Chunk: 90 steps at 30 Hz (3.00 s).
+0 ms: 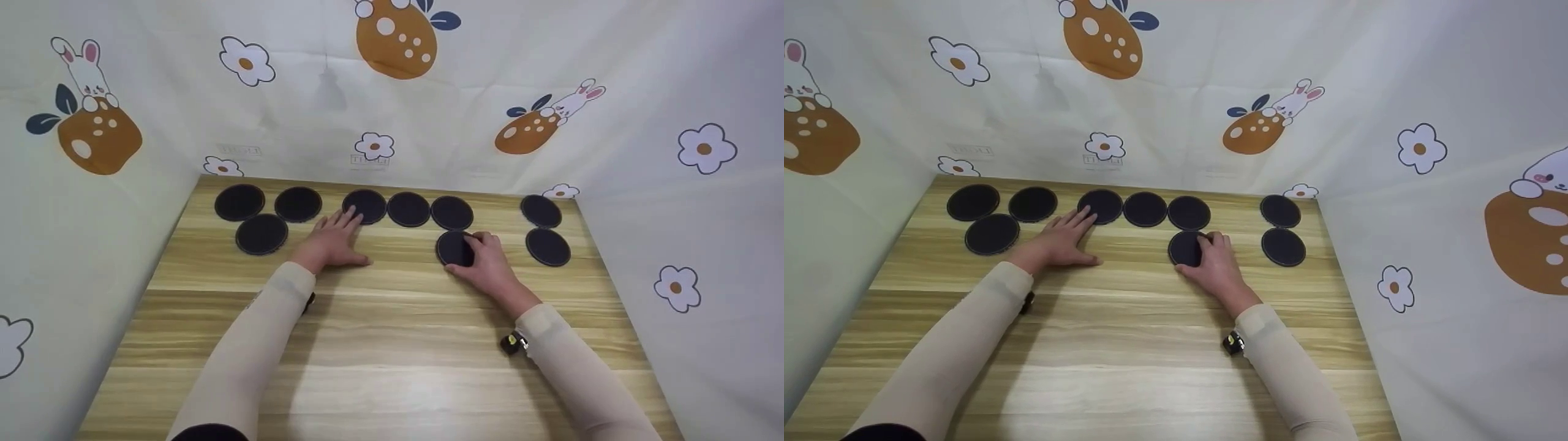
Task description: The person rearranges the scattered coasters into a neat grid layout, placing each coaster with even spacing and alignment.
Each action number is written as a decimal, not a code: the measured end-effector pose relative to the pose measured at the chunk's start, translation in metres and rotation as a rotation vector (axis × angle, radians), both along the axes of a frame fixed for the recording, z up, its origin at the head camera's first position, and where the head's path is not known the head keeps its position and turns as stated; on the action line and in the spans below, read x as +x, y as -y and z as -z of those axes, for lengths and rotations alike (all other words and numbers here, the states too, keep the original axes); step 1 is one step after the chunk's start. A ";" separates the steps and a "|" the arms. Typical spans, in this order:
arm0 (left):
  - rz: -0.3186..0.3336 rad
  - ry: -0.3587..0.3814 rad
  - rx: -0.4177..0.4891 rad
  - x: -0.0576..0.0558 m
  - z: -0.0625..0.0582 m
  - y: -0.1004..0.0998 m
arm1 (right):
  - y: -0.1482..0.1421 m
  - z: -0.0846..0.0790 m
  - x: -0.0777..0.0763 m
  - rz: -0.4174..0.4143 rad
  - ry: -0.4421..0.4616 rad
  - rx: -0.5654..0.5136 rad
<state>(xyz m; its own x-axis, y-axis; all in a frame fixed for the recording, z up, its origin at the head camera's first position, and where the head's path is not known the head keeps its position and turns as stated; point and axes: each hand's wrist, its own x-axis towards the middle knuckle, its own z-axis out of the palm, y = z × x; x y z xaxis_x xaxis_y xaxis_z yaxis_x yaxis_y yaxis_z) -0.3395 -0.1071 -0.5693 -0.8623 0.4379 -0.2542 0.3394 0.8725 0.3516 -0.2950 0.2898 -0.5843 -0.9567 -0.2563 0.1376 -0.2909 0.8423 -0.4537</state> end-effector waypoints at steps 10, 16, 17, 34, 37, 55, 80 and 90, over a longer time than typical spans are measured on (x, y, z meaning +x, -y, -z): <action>0.000 -0.025 -0.010 0.004 -0.003 -0.001 | 0.000 0.002 0.001 -0.013 -0.005 -0.009; -0.006 -0.011 -0.004 0.004 -0.003 -0.001 | 0.000 0.002 0.001 -0.008 0.013 0.004; -0.007 -0.004 -0.005 0.004 -0.003 -0.002 | 0.000 0.002 0.001 -0.008 0.017 0.005; -0.001 0.006 0.007 0.002 -0.002 -0.001 | -0.004 -0.004 0.002 -0.012 0.067 -0.020; -0.005 0.003 0.013 0.003 -0.004 -0.001 | -0.009 -0.008 0.002 -0.007 0.045 -0.037; 0.001 -0.028 0.003 0.003 -0.002 0.001 | -0.055 -0.024 0.004 0.085 -0.011 -0.008; 0.002 -0.008 -0.008 0.002 -0.004 0.000 | -0.111 -0.018 0.005 0.363 -0.012 0.097; -0.001 -0.015 -0.011 0.003 -0.004 0.000 | -0.141 -0.010 0.003 0.423 0.092 0.081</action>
